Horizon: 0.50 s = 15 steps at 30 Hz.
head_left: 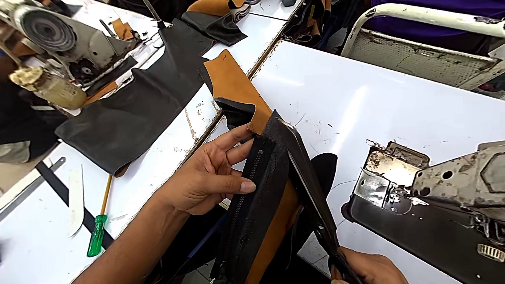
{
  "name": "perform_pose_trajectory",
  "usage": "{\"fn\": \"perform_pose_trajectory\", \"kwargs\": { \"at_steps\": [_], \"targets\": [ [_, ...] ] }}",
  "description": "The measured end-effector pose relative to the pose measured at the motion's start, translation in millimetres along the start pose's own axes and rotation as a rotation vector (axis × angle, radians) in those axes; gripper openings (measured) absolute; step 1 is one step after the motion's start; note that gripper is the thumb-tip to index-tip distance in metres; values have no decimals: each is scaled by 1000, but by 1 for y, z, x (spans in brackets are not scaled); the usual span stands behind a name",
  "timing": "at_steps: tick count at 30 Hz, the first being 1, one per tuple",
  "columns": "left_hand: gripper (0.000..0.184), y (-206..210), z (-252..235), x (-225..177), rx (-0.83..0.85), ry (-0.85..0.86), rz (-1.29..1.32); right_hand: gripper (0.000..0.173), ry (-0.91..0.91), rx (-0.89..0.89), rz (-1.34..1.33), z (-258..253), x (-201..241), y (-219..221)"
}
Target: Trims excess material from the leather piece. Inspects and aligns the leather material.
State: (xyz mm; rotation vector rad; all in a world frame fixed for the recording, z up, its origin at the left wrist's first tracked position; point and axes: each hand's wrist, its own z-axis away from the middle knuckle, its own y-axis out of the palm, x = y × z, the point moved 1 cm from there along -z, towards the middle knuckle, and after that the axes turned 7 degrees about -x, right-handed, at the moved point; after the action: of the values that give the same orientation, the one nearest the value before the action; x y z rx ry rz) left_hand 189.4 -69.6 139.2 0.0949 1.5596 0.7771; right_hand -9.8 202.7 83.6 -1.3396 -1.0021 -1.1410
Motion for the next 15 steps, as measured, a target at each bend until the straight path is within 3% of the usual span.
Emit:
{"fn": "perform_pose_trajectory", "kwargs": {
  "at_steps": [15],
  "targets": [
    [84, -7, 1, -5, 38, -8, -20, 44, -8, 69, 77, -3, 3, -23]
  ]
}}
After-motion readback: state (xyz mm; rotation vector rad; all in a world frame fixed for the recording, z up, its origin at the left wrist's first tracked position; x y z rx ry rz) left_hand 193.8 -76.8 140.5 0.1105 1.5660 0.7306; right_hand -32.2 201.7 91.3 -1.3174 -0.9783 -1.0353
